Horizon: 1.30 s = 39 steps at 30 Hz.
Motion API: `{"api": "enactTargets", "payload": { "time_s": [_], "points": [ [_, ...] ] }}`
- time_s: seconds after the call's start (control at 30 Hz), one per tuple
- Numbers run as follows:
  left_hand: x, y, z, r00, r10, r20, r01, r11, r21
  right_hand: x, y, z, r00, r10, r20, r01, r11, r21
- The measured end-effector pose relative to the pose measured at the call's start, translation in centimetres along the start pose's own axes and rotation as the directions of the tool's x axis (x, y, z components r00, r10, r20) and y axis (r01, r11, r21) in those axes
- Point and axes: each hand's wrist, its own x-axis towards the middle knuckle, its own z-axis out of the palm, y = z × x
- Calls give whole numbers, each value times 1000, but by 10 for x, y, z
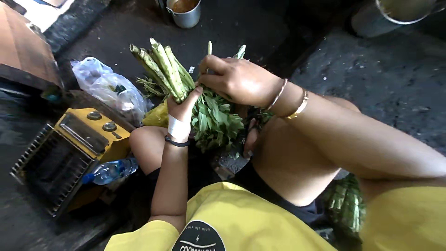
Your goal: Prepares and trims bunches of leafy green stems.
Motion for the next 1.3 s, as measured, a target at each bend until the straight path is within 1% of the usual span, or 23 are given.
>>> {"api": "enactTargets", "payload": {
  "time_s": [0.13,0.17,0.23,0.33,0.4,0.47,0.53,0.6,0.63,0.73,0.8,0.87,0.93,1.0,1.07,1.17,1.2,1.23,1.27,1.3],
  "points": [
    [1,-1,-2,999,24,34,-23,998,-51,4,-5,1,999,29,35,-27,999,-39],
    [2,-1,-3,999,35,41,-33,998,-59,5,-6,3,997,56,44,-55,998,-23],
    [2,-2,-3,999,35,41,-32,997,-74,5,-7,5,988,139,68,-145,984,104],
    [2,0,-4,998,46,38,-42,995,-92,4,-6,14,968,249,0,-233,905,356],
    [3,-1,-7,997,61,57,-54,993,-109,4,-7,17,945,328,-2,-288,833,472],
    [6,-2,-9,996,67,58,-60,991,-118,5,-6,18,915,403,30,-357,772,526],
    [8,-5,-11,998,60,36,-55,992,-114,7,-3,15,873,478,94,-446,708,548],
    [11,-6,-13,998,57,-6,-57,993,-104,8,-2,13,856,494,149,-485,673,558],
    [11,-6,-13,998,58,-23,-60,993,-99,8,-4,14,863,482,153,-480,685,548],
    [10,-4,-11,998,57,-29,-59,996,-71,13,-9,26,893,433,122,-439,779,447],
    [10,-4,-13,996,32,-83,-35,999,-41,16,-7,26,890,444,105,-448,808,383],
    [13,-4,-22,989,-13,-149,6,999,-49,18,3,17,850,520,77,-513,787,342],
    [15,-1,-33,985,-21,-169,4,995,-99,17,18,8,795,602,78,-596,750,287],
    [14,4,-42,988,22,-150,-40,992,-117,18,28,8,732,664,152,-680,696,229],
    [14,7,-48,987,56,-151,-76,989,-126,19,32,19,682,675,281,-728,665,166],
    [13,10,-50,977,112,-183,-129,988,-84,20,32,37,624,602,499,-706,707,30],
    [13,11,-50,973,127,-194,-142,988,-67,21,29,38,615,587,527,-690,724,-1],
    [11,12,-50,969,139,-203,-152,987,-50,22,23,36,632,580,515,-674,739,-6],
    [9,13,-50,967,145,-208,-157,987,-42,22,16,31,674,570,470,-654,757,20],
    [8,12,-49,965,143,-218,-156,987,-43,22,9,26,744,543,389,-614,785,80]
  ]
}}
